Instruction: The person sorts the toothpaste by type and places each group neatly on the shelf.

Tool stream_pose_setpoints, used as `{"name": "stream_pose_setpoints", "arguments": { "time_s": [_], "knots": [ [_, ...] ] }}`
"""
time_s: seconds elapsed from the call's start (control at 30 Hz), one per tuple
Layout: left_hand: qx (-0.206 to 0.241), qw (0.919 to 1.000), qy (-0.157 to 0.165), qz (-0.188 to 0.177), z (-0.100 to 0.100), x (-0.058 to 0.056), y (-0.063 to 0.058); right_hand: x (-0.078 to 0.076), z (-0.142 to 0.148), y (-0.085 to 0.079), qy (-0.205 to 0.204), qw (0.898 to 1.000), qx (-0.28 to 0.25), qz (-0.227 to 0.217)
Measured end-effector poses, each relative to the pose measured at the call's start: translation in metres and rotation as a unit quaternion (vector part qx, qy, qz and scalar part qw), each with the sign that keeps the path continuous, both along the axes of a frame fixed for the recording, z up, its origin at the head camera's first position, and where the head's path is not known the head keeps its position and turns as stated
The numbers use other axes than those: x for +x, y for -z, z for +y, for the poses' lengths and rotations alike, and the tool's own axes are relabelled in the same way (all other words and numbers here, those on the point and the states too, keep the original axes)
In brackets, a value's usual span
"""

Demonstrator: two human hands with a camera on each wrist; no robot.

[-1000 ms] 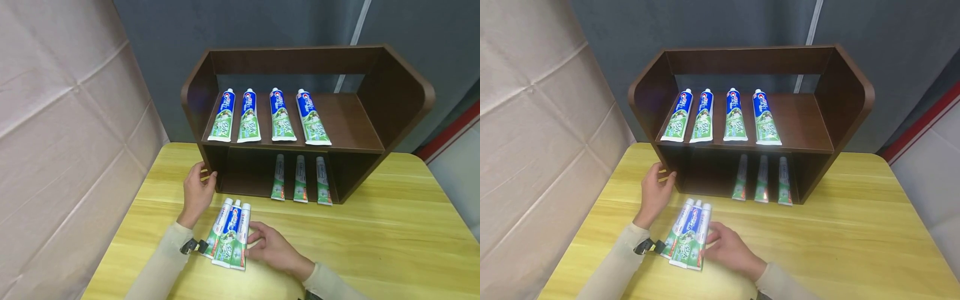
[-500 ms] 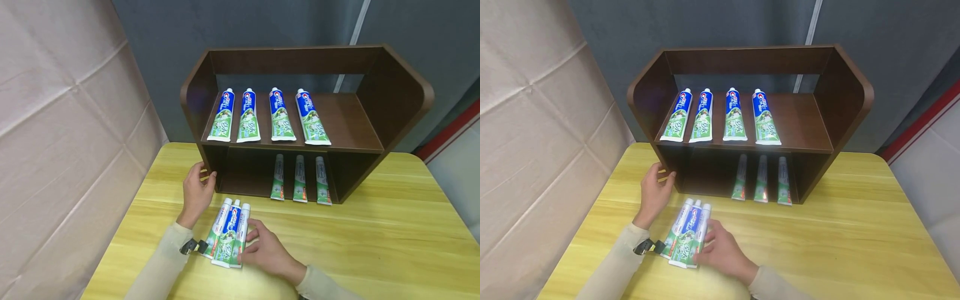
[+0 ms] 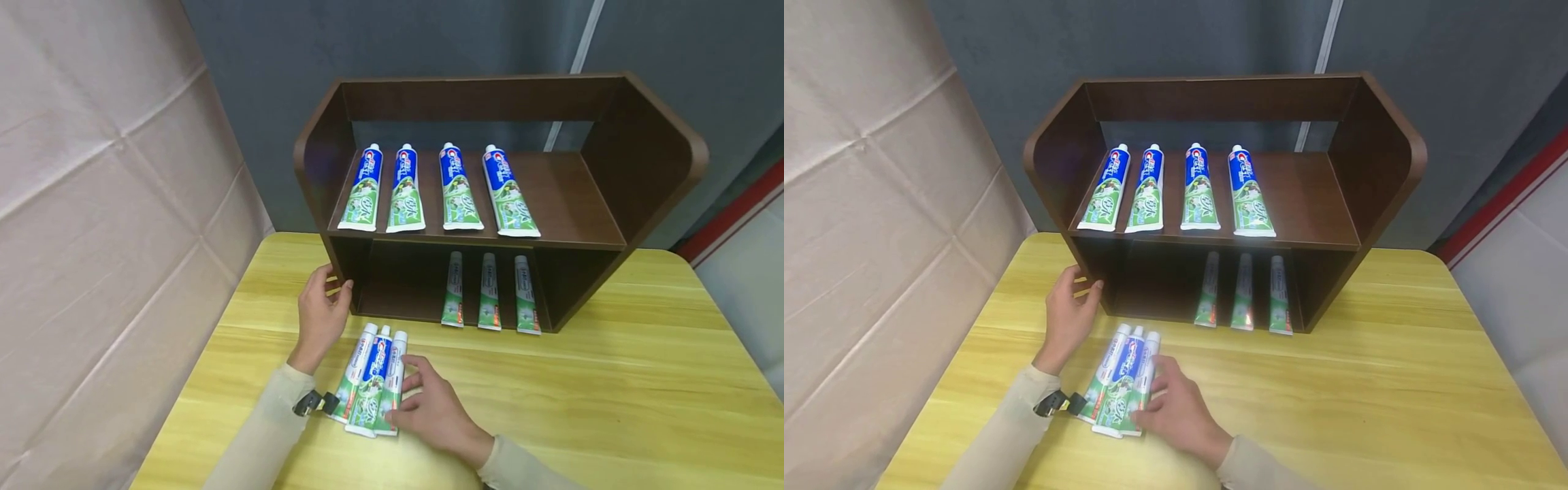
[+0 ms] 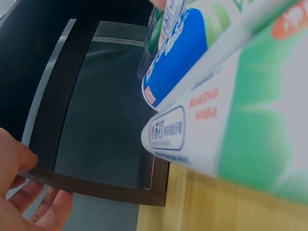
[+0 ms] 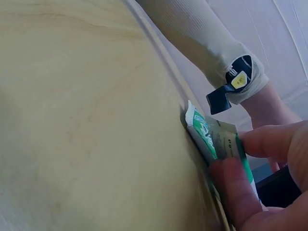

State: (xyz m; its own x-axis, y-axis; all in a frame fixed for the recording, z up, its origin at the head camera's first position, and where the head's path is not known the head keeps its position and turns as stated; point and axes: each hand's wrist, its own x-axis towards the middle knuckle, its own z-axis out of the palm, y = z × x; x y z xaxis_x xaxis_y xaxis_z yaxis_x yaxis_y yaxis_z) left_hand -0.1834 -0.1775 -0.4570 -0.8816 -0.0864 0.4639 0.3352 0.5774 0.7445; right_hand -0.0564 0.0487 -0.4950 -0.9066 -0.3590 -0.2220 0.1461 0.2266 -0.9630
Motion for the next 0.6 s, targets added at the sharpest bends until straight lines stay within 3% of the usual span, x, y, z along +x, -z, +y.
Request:
{"name": "stream_pose_setpoints", "arguments": {
  "time_s": [0.6],
  "knots": [
    [-0.003,1.0000,0.003,0.007,-0.001,-0.001,0.001,-0.007,0.014,-0.004,0.009,0.995,-0.089,-0.031]
  ]
}}
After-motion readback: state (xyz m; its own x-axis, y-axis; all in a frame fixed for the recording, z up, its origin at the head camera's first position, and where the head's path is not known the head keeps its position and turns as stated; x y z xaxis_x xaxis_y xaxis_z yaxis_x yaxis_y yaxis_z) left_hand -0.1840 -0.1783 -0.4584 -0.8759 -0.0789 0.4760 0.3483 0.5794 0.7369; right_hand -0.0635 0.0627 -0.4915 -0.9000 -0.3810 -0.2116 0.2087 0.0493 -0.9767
